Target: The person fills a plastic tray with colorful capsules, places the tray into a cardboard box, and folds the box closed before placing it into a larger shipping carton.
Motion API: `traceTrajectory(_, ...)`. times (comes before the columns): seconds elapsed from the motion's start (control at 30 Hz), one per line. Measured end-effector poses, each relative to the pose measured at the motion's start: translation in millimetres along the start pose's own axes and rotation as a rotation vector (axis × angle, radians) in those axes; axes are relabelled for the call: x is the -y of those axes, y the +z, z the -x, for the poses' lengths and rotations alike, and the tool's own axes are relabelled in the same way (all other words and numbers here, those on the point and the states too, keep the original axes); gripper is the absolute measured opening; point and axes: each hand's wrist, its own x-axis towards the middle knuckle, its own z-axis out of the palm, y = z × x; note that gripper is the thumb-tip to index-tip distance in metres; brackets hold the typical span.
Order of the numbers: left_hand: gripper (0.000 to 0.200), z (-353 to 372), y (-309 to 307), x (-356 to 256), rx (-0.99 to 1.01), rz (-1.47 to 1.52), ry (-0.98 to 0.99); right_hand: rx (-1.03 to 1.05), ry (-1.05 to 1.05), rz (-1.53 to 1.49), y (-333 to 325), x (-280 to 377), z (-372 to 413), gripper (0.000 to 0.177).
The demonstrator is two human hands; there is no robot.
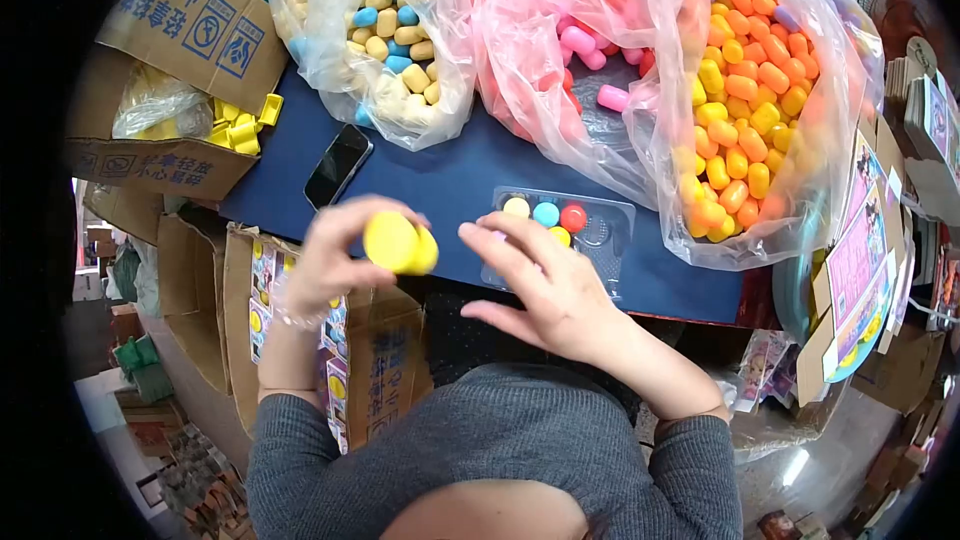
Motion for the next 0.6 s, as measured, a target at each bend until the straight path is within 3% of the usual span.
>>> traceTrajectory(0.03,0.054,3,32,-12,0.102,0.126,-0.063,0.130,0.018,-0.020,-3,5,7,0.070)
traceTrajectory(0.07,0.053,6,59,-11,0.144,0.175,0.015,0.215,0.020,-0.007,-4,10,15,0.065)
traceTrajectory(0.1,0.052,6,77,-10,0.223,0.268,-0.030,0.313,0.055,-0.034,-11,15,23,0.060)
traceTrajectory(0.2,0.053,5,113,-14,0.163,0.295,-0.038,0.326,0.043,-0.060,-28,13,47,0.059)
traceTrajectory(0.27,0.054,5,141,-17,0.002,0.277,-0.021,0.318,0.104,-0.050,-40,16,61,0.056)
traceTrajectory(0.37,0.068,-7,176,-21,-0.109,0.511,-0.057,0.223,0.226,-0.093,-55,15,74,0.046)
traceTrajectory(0.5,0.064,-32,178,-5,-0.179,0.350,-0.048,0.153,0.220,0.030,-68,-5,76,0.040)
traceTrajectory(0.6,0.051,-52,168,-22,-0.477,0.122,0.051,-0.009,0.222,0.179,-66,-36,74,0.038)
